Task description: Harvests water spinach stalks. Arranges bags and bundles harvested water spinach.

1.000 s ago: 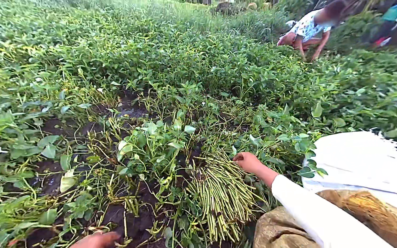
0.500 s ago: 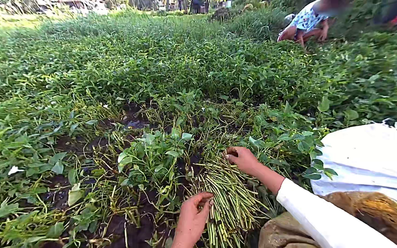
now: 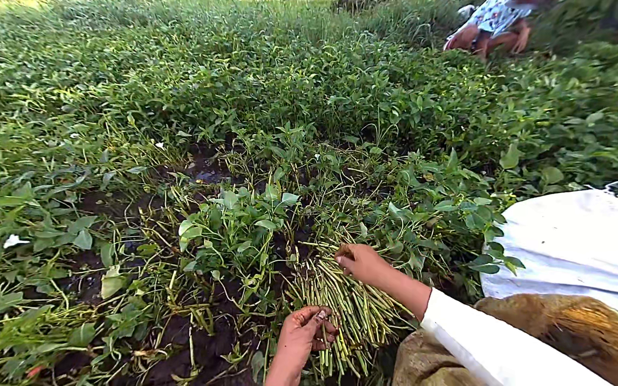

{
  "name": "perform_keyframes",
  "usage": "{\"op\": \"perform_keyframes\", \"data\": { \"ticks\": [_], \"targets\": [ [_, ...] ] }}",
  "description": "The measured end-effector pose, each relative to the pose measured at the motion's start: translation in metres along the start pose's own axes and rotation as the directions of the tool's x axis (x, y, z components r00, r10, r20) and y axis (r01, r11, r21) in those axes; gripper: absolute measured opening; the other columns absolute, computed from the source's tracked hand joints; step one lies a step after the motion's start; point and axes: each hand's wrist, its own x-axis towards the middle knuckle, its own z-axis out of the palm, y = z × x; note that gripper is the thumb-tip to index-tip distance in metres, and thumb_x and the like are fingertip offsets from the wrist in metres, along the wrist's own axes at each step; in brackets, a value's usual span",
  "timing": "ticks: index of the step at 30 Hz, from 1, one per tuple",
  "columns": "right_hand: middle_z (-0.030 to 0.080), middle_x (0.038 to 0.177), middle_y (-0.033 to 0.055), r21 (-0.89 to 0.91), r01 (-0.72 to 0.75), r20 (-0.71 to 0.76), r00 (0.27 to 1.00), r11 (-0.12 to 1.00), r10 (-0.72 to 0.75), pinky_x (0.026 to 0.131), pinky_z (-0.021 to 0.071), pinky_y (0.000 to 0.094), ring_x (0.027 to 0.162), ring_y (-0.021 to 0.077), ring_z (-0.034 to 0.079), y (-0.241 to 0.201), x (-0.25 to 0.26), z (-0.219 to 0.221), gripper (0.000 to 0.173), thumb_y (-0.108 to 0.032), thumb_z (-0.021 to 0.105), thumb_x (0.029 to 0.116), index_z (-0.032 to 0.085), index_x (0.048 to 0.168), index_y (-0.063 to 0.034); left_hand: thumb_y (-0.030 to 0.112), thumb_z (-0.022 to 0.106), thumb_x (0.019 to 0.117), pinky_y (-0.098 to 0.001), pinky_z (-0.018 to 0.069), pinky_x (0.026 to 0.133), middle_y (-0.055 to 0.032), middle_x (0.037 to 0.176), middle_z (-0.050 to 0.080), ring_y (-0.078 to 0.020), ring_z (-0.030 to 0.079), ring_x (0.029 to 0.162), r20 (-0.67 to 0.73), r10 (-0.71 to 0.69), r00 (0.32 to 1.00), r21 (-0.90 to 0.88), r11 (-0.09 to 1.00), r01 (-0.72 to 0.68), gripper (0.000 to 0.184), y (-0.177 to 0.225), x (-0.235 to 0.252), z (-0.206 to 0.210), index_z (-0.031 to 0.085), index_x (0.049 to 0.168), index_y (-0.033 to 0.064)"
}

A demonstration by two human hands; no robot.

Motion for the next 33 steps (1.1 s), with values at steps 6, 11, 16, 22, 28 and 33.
{"op": "perform_keyframes", "data": {
  "ticks": [6, 11, 16, 22, 28, 33],
  "targets": [
    [0.072, 0.105, 0.0212, -0.345, -0.065, -0.244, 0.969, 0.936, -0.022, 0.091, 0.0537, 0.063, 0.103, 0.0397, 0.07, 0.053, 0.067, -0.038, 0.024, -0.02, 0.06, 0.1025, 0.074, 0.11, -0.0019, 0.004, 0.055, 0.1043, -0.0297, 0.0594, 0.069, -0.0132, 0.094, 0.075, -0.0187, 0.073, 0.08, -0.176, 0.005, 0.984, -0.151, 0.988, -0.032, 0.017, -0.012, -0.003, -0.026, 0.07, 0.107, -0.0043],
    [0.069, 0.116, 0.0234, -0.564, -0.148, -0.006, 0.985, 0.812, 0.175, 0.094, 0.052, 0.0638, 0.113, 0.0417, 0.066, 0.066, 0.079, -0.002, 0.031, -0.029, 0.065, 0.0997, 0.073, 0.11, -0.0006, -0.002, 0.054, 0.1027, -0.0287, 0.0592, 0.061, -0.0146, 0.095, 0.073, -0.0194, 0.072, 0.075, -0.22, 0.02, 0.975, -0.234, 0.97, -0.073, 0.017, -0.013, -0.007, -0.028, 0.067, 0.114, -0.0043],
    [0.072, 0.099, 0.0184, -0.454, -0.097, 0.018, 0.993, 0.886, 0.119, 0.09, 0.0533, 0.0596, 0.098, 0.035, 0.069, 0.046, 0.062, -0.032, 0.028, -0.029, 0.073, 0.0952, 0.075, 0.102, -0.0021, -0.001, 0.055, 0.1025, -0.0302, 0.0599, 0.064, -0.014, 0.096, 0.072, -0.0194, 0.071, 0.076, -0.217, 0.023, 0.976, -0.22, 0.973, -0.072, 0.016, -0.019, -0.004, -0.027, 0.067, 0.113, -0.0046],
    [0.071, 0.095, 0.0099, 0.013, -0.158, 0.234, 0.961, 0.987, 0.15, 0.075, 0.0615, 0.034, 0.075, 0.0154, 0.071, 0.005, 0.008, 0.012, 0.031, -0.027, 0.072, 0.0991, 0.066, 0.113, -0.0005, 0.001, 0.055, 0.103, -0.0302, 0.0601, 0.063, -0.012, 0.092, 0.071, -0.0182, 0.07, 0.071, -0.152, 0.005, 0.988, -0.156, 0.987, -0.029, 0.018, -0.02, -0.002, -0.006, 0.065, 0.117, -0.0036],
    [0.071, 0.101, 0.0108, 0.058, -0.076, 0.275, 0.96, 0.995, 0.057, 0.079, 0.062, 0.0361, 0.08, 0.0172, 0.072, -0.003, -0.018, 0.06, 0.031, -0.027, 0.067, 0.101, 0.065, 0.117, -0.0004, -0.002, 0.057, 0.1006, -0.0312, 0.0612, 0.067, -0.0108, 0.093, 0.069, -0.0168, 0.07, 0.074, -0.135, 0.056, 0.989, -0.037, 0.997, -0.062, 0.017, -0.024, -0.002, 0.007, 0.064, 0.116, -0.0043],
    [0.073, 0.098, 0.0087, 0.129, 0.015, 0.386, 0.92, 0.992, -0.064, 0.077, 0.0635, 0.0336, 0.077, 0.0145, 0.074, -0.002, -0.014, 0.06, 0.03, -0.028, 0.06, 0.1061, 0.066, 0.115, -0.0001, 0.003, 0.064, 0.0988, -0.0295, 0.0591, 0.06, -0.0095, 0.086, 0.07, -0.0162, 0.068, 0.069, -0.254, 0.171, 0.952, 0.008, 0.985, -0.175, 0.008, -0.035, -0.004, -0.001, 0.068, 0.104, -0.0021]
  ]
}}
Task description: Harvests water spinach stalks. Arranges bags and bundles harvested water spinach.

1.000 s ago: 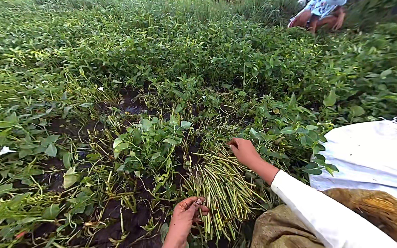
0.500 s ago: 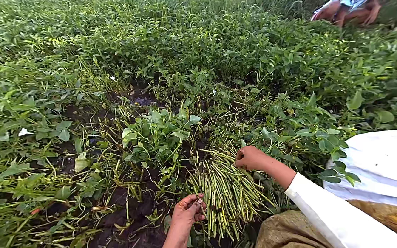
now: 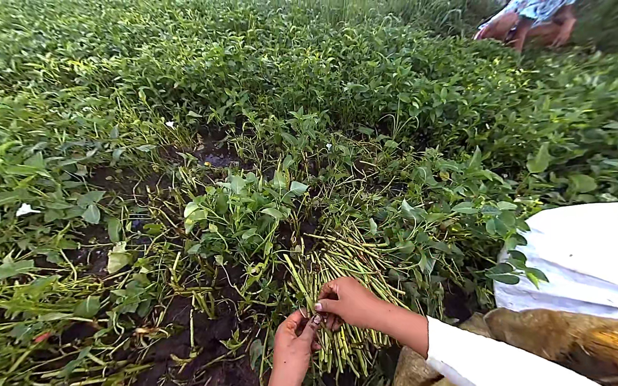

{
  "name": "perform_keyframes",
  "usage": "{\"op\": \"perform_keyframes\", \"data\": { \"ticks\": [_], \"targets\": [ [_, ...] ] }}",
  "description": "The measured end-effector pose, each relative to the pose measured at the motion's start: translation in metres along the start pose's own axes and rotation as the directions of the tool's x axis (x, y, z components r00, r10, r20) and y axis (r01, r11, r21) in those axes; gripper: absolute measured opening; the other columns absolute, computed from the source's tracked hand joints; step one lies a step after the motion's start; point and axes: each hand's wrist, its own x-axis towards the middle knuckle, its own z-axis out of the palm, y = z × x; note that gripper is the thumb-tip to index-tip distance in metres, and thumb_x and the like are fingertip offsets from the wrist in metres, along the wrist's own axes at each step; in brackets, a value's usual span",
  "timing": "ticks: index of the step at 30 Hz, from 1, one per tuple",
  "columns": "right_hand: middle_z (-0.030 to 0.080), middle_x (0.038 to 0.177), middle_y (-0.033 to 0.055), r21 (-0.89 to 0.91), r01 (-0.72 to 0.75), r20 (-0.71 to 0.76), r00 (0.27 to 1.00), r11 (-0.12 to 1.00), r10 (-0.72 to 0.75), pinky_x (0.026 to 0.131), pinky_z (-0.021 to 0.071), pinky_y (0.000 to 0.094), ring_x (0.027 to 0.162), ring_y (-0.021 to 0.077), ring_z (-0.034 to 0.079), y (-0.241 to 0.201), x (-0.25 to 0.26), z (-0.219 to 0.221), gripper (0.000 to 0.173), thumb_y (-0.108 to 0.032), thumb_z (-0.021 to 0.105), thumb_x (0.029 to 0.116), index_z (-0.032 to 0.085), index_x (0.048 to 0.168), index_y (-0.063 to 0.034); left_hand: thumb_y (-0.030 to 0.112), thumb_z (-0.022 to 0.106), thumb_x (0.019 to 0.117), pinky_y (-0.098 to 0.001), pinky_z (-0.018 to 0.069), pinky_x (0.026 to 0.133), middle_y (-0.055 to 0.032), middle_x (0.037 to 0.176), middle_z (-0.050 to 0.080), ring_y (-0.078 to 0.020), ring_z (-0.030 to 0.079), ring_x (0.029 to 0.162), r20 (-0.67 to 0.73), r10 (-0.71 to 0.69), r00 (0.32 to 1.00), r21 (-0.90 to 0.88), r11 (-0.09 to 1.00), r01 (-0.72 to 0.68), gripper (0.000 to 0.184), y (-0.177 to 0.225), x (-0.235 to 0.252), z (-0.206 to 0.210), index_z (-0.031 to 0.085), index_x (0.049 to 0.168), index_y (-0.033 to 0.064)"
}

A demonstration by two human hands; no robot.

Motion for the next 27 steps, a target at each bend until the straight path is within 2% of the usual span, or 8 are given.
{"op": "perform_keyframes", "data": {
  "ticks": [3, 6, 9, 11, 15, 20, 23, 27],
  "targets": [
    [0.071, 0.099, 0.0106, -0.155, 0.016, -0.147, 0.988, 0.988, -0.04, 0.079, 0.0591, 0.0364, 0.08, 0.0169, 0.07, 0.0, 0.017, -0.039, 0.033, -0.029, 0.054, 0.1089, 0.068, 0.114, 0.0002, 0.005, 0.061, 0.1007, -0.0295, 0.0592, 0.06, -0.0101, 0.086, 0.07, -0.0168, 0.069, 0.069, 0.001, 0.004, 1.0, -0.055, 0.998, -0.004, 0.01, -0.001, -0.003, -0.004, 0.067, 0.104, -0.0025],
    [0.071, 0.112, 0.0194, -0.406, -0.096, -0.407, 0.909, 0.909, -0.086, 0.097, 0.0536, 0.0554, 0.105, 0.0339, 0.069, 0.027, 0.061, -0.088, 0.027, -0.021, 0.058, 0.105, 0.071, 0.12, -0.0032, 0.004, 0.057, 0.1025, -0.0294, 0.0596, 0.061, -0.0091, 0.09, 0.07, -0.0157, 0.069, 0.071, 0.032, -0.026, 0.999, -0.108, 0.994, 0.03, 0.011, 0.003, -0.009, -0.008, 0.065, 0.106, -0.0018],
    [0.06, 0.134, 0.0246, -0.532, -0.205, -0.417, 0.908, 0.822, -0.043, 0.103, 0.0499, 0.0601, 0.124, 0.0418, 0.06, 0.051, 0.099, -0.104, 0.036, -0.027, 0.065, 0.1012, 0.068, 0.131, -0.0077, 0.003, 0.054, 0.1034, -0.0301, 0.0596, 0.061, -0.0095, 0.091, 0.069, -0.0157, 0.068, 0.071, 0.048, -0.038, 0.998, -0.143, 0.989, 0.045, 0.01, 0.003, -0.013, -0.013, 0.063, 0.106, -0.0021],
    [0.057, 0.138, 0.0246, -0.574, -0.246, -0.416, 0.909, 0.781, -0.019, 0.104, 0.0497, 0.0598, 0.129, 0.0426, 0.056, 0.052, 0.107, -0.097, 0.035, -0.026, 0.065, 0.1005, 0.069, 0.13, -0.0078, 0.002, 0.053, 0.1037, -0.0299, 0.0594, 0.061, -0.0098, 0.091, 0.069, -0.0156, 0.068, 0.071, 0.045, -0.049, 0.998, -0.147, 0.988, 0.055, 0.011, 0.004, -0.016, -0.015, 0.062, 0.107, -0.0026],
    [0.065, 0.125, 0.022, -0.519, -0.162, -0.426, 0.9, 0.839, -0.089, 0.103, 0.0497, 0.059, 0.121, 0.0397, 0.061, 0.031, 0.096, -0.104, 0.026, -0.02, 0.066, 0.0999, 0.073, 0.119, -0.0043, 0.002, 0.052, 0.1039, -0.0291, 0.0591, 0.061, -0.0118, 0.094, 0.071, -0.0162, 0.069, 0.072, 0.034, -0.031, 0.999, -0.16, 0.986, 0.036, 0.011, 0.005, -0.015, -0.023, 0.061, 0.107, -0.0028],
    [0.072, 0.103, 0.0159, -0.332, 0.122, -0.46, 0.845, 0.935, -0.274, 0.089, 0.0562, 0.0505, 0.094, 0.0274, 0.07, -0.008, 0.045, -0.113, 0.025, -0.02, 0.064, 0.1035, 0.068, 0.117, 0.0001, 0.003, 0.05, 0.1049, -0.0302, 0.0599, 0.063, -0.0126, 0.097, 0.071, -0.0182, 0.07, 0.075, 0.035, -0.019, 0.999, -0.153, 0.988, 0.025, 0.013, 0.002, -0.008, -0.028, 0.06, 0.111, -0.0031],
    [0.068, 0.091, 0.0101, -0.036, 0.192, -0.412, 0.891, 0.981, -0.19, 0.069, 0.0583, 0.0337, 0.072, 0.0158, 0.066, -0.024, 0.023, -0.098, 0.023, -0.019, 0.066, 0.1027, 0.063, 0.114, 0.0009, 0.005, 0.052, 0.1049, -0.0305, 0.0601, 0.063, -0.0127, 0.097, 0.071, -0.0186, 0.07, 0.075, 0.06, -0.007, 0.998, -0.141, 0.99, 0.016, 0.012, 0.009, -0.003, -0.024, 0.061, 0.111, -0.0024],
    [0.068, 0.089, 0.0071, 0.163, 0.063, -0.199, 0.98, 0.985, -0.03, 0.068, 0.0594, 0.0294, 0.07, 0.0129, 0.067, -0.026, 0.013, -0.053, 0.023, -0.017, 0.071, 0.0994, 0.062, 0.112, 0.0001, 0.007, 0.057, 0.1036, -0.0313, 0.0606, 0.065, -0.0124, 0.097, 0.07, -0.0191, 0.07, 0.077, 0.098, 0.004, 0.995, -0.093, 0.996, 0.005, 0.015, 0.025, -0.002, -0.014, 0.063, 0.114, -0.0019]
  ]
}}
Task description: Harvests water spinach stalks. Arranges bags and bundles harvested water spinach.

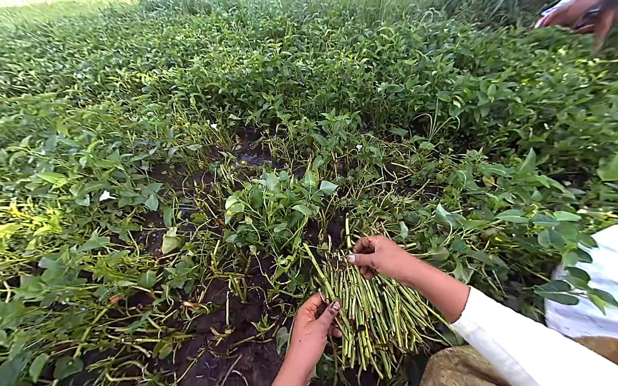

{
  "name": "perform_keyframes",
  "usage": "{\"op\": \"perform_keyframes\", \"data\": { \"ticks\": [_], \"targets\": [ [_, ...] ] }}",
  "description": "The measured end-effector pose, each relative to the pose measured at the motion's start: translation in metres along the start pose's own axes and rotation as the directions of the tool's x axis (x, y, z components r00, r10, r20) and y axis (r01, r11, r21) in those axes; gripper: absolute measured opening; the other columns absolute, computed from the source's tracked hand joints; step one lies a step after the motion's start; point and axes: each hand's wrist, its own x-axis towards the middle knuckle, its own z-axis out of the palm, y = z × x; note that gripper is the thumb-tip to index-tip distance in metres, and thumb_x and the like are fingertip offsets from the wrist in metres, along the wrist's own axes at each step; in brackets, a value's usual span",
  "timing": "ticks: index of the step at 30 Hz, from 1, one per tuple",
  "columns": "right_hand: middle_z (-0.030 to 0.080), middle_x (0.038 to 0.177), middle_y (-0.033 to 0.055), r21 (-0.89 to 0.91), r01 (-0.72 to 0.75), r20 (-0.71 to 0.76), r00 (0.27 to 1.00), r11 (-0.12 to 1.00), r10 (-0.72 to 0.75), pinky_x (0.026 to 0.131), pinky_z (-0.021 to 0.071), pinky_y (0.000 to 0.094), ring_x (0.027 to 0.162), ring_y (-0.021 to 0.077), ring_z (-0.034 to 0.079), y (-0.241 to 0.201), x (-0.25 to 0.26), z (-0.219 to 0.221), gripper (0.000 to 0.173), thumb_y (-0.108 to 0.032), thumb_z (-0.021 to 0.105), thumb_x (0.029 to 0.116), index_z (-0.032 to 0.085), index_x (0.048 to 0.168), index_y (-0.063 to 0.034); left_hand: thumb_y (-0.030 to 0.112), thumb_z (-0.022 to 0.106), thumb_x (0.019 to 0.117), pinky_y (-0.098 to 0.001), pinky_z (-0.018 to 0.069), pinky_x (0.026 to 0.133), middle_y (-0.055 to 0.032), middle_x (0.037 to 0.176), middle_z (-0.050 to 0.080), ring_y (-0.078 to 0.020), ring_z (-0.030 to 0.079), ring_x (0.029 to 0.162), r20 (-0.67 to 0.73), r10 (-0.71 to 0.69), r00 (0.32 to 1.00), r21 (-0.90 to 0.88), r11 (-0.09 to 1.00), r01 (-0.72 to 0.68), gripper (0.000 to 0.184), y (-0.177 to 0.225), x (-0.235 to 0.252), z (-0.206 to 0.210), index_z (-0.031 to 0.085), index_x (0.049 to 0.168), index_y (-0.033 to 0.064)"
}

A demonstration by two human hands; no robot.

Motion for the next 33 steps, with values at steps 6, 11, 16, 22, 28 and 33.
{"op": "perform_keyframes", "data": {
  "ticks": [6, 11, 16, 22, 28, 33],
  "targets": [
    [0.066, 0.094, 0.0066, 0.017, -0.089, 0.097, 0.991, 0.996, 0.087, 0.072, 0.0602, 0.0287, 0.073, 0.0114, 0.068, 0.004, -0.013, 0.043, 0.025, -0.019, 0.069, 0.1008, 0.06, 0.115, 0.0002, 0.005, 0.059, 0.1021, -0.0326, 0.0606, 0.064, -0.0117, 0.101, 0.07, -0.0184, 0.07, 0.079, 0.026, -0.063, 0.998, -0.03, 0.998, 0.064, 0.023, -0.004, -0.003, 0.01, 0.06, 0.124, -0.0011],
    [0.064, 0.11, 0.0099, 0.055, -0.036, 0.098, 0.995, 0.998, 0.031, 0.079, 0.0619, 0.0314, 0.083, 0.0145, 0.07, 0.005, -0.017, 0.056, 0.029, -0.015, 0.067, 0.1013, 0.058, 0.125, -0.0004, 0.003, 0.059, 0.1018, -0.0325, 0.0608, 0.062, -0.0135, 0.1, 0.07, -0.0197, 0.071, 0.075, -0.03, -0.067, 0.997, -0.127, 0.99, 0.062, 0.018, -0.005, -0.007, 0.006, 0.06, 0.119, -0.0036],
    [0.063, 0.124, 0.0182, -0.263, 0.057, 0.288, 0.957, 0.963, 0.022, 0.094, 0.055, 0.0459, 0.106, 0.027, 0.067, -0.011, -0.019, 0.063, 0.053, -0.045, 0.052, 0.1075, 0.054, 0.138, -0.0019, 0.001, 0.056, 0.1027, -0.0317, 0.0616, 0.065, -0.0138, 0.093, 0.069, -0.0186, 0.07, 0.073, -0.176, 0.062, 0.982, -0.163, 0.982, -0.091, 0.013, 0.03, 0.006, -0.007, 0.057, 0.113, -0.0058],
    [0.056, 0.088, 0.008, -0.226, 0.121, 0.308, 0.95, 0.966, -0.047, 0.069, 0.0512, 0.0322, 0.072, 0.0149, 0.057, -0.052, -0.012, 0.108, 0.039, -0.037, 0.042, 0.1121, 0.057, 0.122, -0.0019, 0.011, 0.066, 0.0994, -0.0288, 0.0533, 0.078, -0.006, 0.095, 0.069, -0.0126, 0.064, 0.083, -0.213, 0.226, 0.95, 0.162, 0.968, -0.194, 0.015, 0.091, -0.001, -0.046, 0.068, 0.111, 0.0029],
    [0.051, 0.084, 0.0091, -0.312, 0.284, 0.436, 0.891, 0.907, -0.129, 0.07, 0.0474, 0.0377, 0.072, 0.0191, 0.052, -0.09, -0.014, 0.153, 0.043, -0.037, 0.036, 0.1133, 0.059, 0.116, -0.0012, 0.009, 0.059, 0.1028, -0.0254, 0.053, 0.066, -0.0056, 0.098, 0.065, -0.0113, 0.061, 0.073, -0.186, -0.012, 0.983, 0.026, 1.0, 0.017, 0.014, 0.147, -0.042, -0.103, 0.06, 0.116, 0.0066],
    [0.057, 0.093, 0.0122, -0.404, 0.399, 0.552, 0.824, 0.823, -0.129, 0.08, 0.0496, 0.0423, 0.083, 0.023, 0.058, -0.093, -0.017, 0.181, 0.044, -0.037, 0.034, 0.1136, 0.058, 0.123, -0.0022, 0.01, 0.053, 0.1056, -0.0335, 0.0613, 0.078, -0.0108, 0.103, 0.066, -0.0195, 0.07, 0.084, -0.152, -0.195, 0.969, -0.121, 0.977, 0.178, 0.016, 0.165, -0.075, -0.158, 0.057, 0.12, 0.0046]
  ]
}}
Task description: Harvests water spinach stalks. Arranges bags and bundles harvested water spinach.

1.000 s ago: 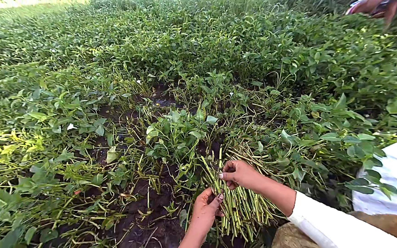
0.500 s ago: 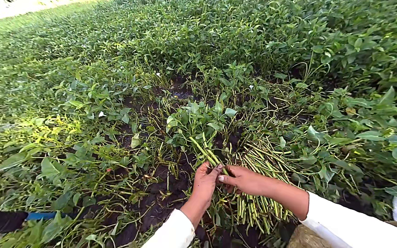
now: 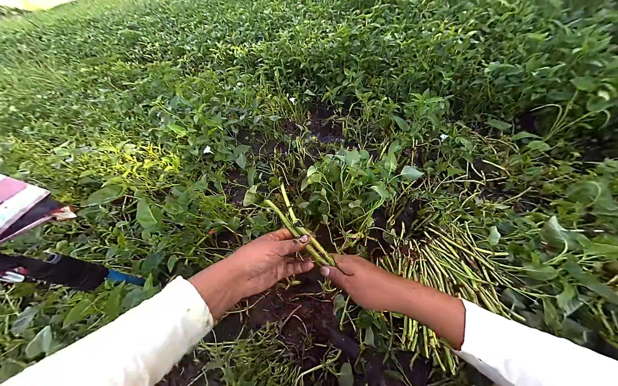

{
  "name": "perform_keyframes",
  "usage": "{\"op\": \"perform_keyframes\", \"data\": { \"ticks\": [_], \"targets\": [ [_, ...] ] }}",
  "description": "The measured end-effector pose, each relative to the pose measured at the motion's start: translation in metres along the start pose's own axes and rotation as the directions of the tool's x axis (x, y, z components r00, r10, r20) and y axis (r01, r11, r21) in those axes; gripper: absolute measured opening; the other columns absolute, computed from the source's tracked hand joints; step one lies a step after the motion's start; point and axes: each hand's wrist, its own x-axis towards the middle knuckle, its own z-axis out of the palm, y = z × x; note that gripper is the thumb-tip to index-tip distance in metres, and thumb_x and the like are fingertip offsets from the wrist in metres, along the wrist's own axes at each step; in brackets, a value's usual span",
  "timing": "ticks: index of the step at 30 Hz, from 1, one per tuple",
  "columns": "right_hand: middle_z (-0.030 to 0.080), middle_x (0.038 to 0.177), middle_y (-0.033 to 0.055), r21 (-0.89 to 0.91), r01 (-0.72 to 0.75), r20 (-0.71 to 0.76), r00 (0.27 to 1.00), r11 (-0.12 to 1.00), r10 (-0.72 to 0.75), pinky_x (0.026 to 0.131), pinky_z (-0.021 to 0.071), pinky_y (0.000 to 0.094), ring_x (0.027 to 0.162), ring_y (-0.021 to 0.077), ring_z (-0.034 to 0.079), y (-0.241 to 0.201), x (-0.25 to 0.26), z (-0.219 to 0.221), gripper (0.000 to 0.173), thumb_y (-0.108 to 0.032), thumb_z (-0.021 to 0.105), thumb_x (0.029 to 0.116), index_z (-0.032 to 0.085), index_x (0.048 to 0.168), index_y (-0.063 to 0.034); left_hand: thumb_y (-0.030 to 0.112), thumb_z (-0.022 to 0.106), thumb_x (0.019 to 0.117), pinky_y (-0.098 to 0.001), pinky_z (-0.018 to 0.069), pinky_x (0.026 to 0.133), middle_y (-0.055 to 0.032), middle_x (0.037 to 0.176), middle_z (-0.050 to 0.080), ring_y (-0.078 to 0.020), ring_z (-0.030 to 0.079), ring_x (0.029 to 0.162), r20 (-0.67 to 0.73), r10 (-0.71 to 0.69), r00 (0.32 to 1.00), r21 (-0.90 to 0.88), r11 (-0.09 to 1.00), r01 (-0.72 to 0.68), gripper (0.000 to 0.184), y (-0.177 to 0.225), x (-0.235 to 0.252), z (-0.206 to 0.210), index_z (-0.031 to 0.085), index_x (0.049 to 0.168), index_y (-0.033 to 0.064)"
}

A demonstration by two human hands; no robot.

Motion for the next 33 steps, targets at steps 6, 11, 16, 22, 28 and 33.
{"op": "perform_keyframes", "data": {
  "ticks": [6, 11, 16, 22, 28, 33],
  "targets": [
    [0.064, 0.108, 0.0229, -0.07, -0.12, -0.011, 0.993, 0.99, 0.12, 0.092, 0.0504, 0.0563, 0.102, 0.0373, 0.064, 0.01, 0.032, 0.065, 0.043, -0.033, 0.036, 0.1131, 0.055, 0.129, 0.0027, 0.005, 0.059, 0.1023, -0.0335, 0.0619, 0.078, -0.0104, 0.099, 0.067, -0.0188, 0.07, 0.082, -0.014, -0.049, 0.999, 0.02, 0.999, 0.05, 0.01, -0.05, 0.016, -0.04, 0.056, 0.112, 0.0013],
    [0.059, 0.138, 0.0249, -0.188, -0.484, -0.033, 0.873, 0.855, 0.487, 0.103, 0.0452, 0.0671, 0.13, 0.0458, 0.056, 0.042, 0.023, 0.12, 0.064, -0.045, 0.057, 0.1037, 0.043, 0.153, -0.0067, 0.004, 0.068, 0.0971, -0.032, 0.0624, 0.086, -0.0088, 0.106, 0.069, -0.016, 0.072, 0.093, -0.03, 0.144, 0.989, 0.297, 0.946, -0.129, 0.013, -0.117, 0.05, -0.079, 0.066, 0.109, -0.0001],
    [0.073, 0.112, 0.0224, -0.046, -0.613, -0.029, 0.79, 0.788, 0.613, 0.094, 0.0534, 0.0611, 0.107, 0.0419, 0.07, 0.039, 0.011, 0.162, 0.06, -0.036, 0.06, 0.1016, 0.046, 0.155, -0.0123, 0.019, 0.07, 0.0948, -0.0352, 0.0494, 0.105, -0.0074, 0.115, 0.071, -0.0164, 0.063, 0.117, 0.021, 0.363, 0.932, 0.662, 0.694, -0.285, 0.018, -0.177, 0.063, -0.111, 0.074, 0.108, 0.0076],
    [0.074, 0.113, 0.0156, -0.192, -0.612, -0.078, 0.789, 0.767, 0.609, 0.094, 0.0547, 0.0563, 0.108, 0.0357, 0.071, 0.055, 0.021, 0.142, 0.051, -0.04, 0.057, 0.1026, 0.055, 0.15, -0.0215, 0.018, 0.073, 0.0931, -0.0282, 0.0529, 0.1, -0.0037, 0.11, 0.072, -0.0106, 0.066, 0.109, 0.095, 0.352, 0.931, 0.682, 0.659, -0.319, 0.016, -0.2, 0.074, -0.116, 0.075, 0.106, 0.0084],
    [0.073, 0.115, 0.0188, -0.146, -0.612, -0.058, 0.79, 0.777, 0.611, 0.094, 0.0541, 0.0578, 0.109, 0.0384, 0.07, 0.053, 0.012, 0.161, 0.053, -0.038, 0.053, 0.1048, 0.048, 0.155, -0.0203, 0.021, 0.068, 0.0974, -0.0379, 0.0481, 0.107, -0.0099, 0.118, 0.07, -0.0196, 0.064, 0.117, 0.133, 0.226, 0.965, 0.817, 0.527, -0.236, 0.021, -0.177, 0.084, -0.09, 0.074, 0.112, 0.007],
    [0.072, 0.118, 0.0201, -0.02, -0.614, -0.076, 0.788, 0.789, 0.611, 0.091, 0.0556, 0.0569, 0.106, 0.0391, 0.071, 0.036, 0.01, 0.194, 0.061, -0.036, 0.054, 0.1045, 0.038, 0.16, -0.0157, 0.018, 0.071, 0.0941, -0.0397, 0.0517, 0.102, -0.01, 0.113, 0.072, -0.0205, 0.066, 0.112, 0.068, 0.307, 0.949, 0.822, 0.522, -0.227, 0.018, -0.186, 0.079, -0.092, 0.075, 0.108, 0.0073]
  ]
}}
